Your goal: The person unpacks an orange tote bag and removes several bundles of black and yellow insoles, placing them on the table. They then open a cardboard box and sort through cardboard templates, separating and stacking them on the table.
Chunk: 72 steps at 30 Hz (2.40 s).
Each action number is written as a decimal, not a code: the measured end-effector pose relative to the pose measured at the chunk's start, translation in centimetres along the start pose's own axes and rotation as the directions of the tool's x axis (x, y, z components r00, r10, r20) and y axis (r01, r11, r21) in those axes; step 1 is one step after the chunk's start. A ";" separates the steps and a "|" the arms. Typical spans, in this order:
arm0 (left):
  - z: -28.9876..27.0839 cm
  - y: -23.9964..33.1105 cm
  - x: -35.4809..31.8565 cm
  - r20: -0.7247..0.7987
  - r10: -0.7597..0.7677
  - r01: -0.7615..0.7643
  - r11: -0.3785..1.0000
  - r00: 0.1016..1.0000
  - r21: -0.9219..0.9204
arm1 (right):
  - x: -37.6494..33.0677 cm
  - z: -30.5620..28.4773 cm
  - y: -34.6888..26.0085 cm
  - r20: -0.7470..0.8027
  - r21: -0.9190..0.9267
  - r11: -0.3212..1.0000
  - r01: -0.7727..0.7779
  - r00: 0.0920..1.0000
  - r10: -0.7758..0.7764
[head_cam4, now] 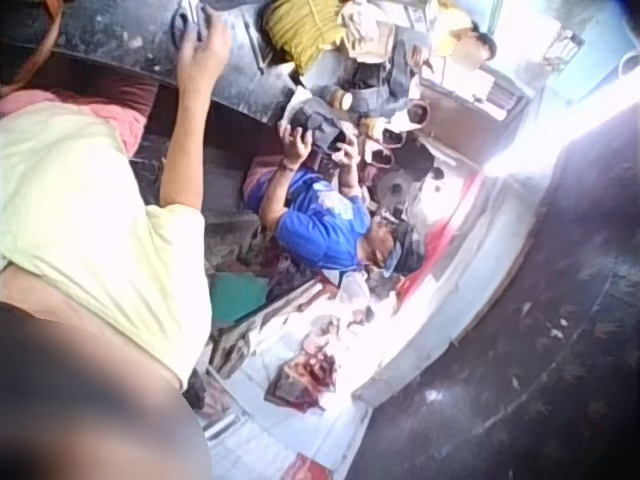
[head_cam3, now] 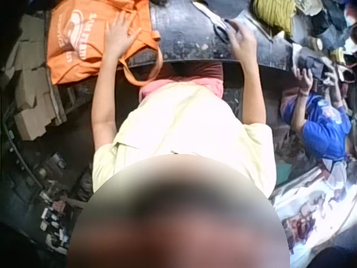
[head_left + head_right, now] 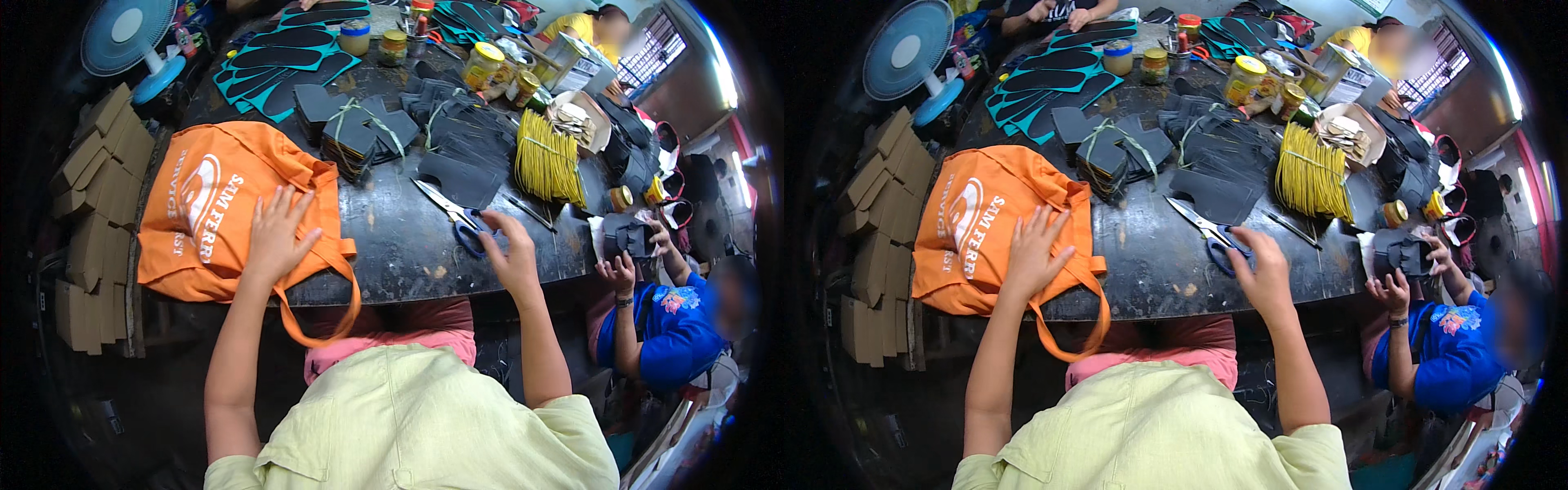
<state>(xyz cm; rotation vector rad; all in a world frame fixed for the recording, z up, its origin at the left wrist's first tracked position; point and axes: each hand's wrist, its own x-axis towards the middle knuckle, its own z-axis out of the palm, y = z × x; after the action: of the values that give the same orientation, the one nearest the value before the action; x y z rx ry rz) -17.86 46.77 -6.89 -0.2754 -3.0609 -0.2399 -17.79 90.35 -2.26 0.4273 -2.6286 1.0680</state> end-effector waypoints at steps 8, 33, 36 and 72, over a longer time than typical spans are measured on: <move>2.8 -4.0 2.7 -0.249 -0.029 0.022 0.999 0.968 -0.029 | -3.7 1.7 6.4 -0.135 -0.417 0.908 -0.031 0.990 -0.029; 3.1 -3.3 2.6 -0.394 -0.088 0.026 0.987 0.915 -0.160 | -3.7 1.9 6.5 -0.181 -0.385 0.920 -0.067 0.983 -0.005; 3.3 -3.4 2.6 -0.407 -0.086 0.023 0.987 0.910 -0.158 | -3.8 1.9 6.5 -0.182 -0.398 0.916 -0.050 0.983 -0.025; 2.4 -3.2 2.1 -0.391 -0.074 0.006 0.985 0.917 -0.174 | -3.8 2.0 6.3 -0.142 -0.402 0.912 -0.085 0.989 0.030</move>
<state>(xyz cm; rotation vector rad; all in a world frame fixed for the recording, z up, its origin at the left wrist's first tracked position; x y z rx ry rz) -20.64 44.46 -9.58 -0.1477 -2.6477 -0.4939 -16.90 93.89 -8.90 0.1787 -2.6588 0.5128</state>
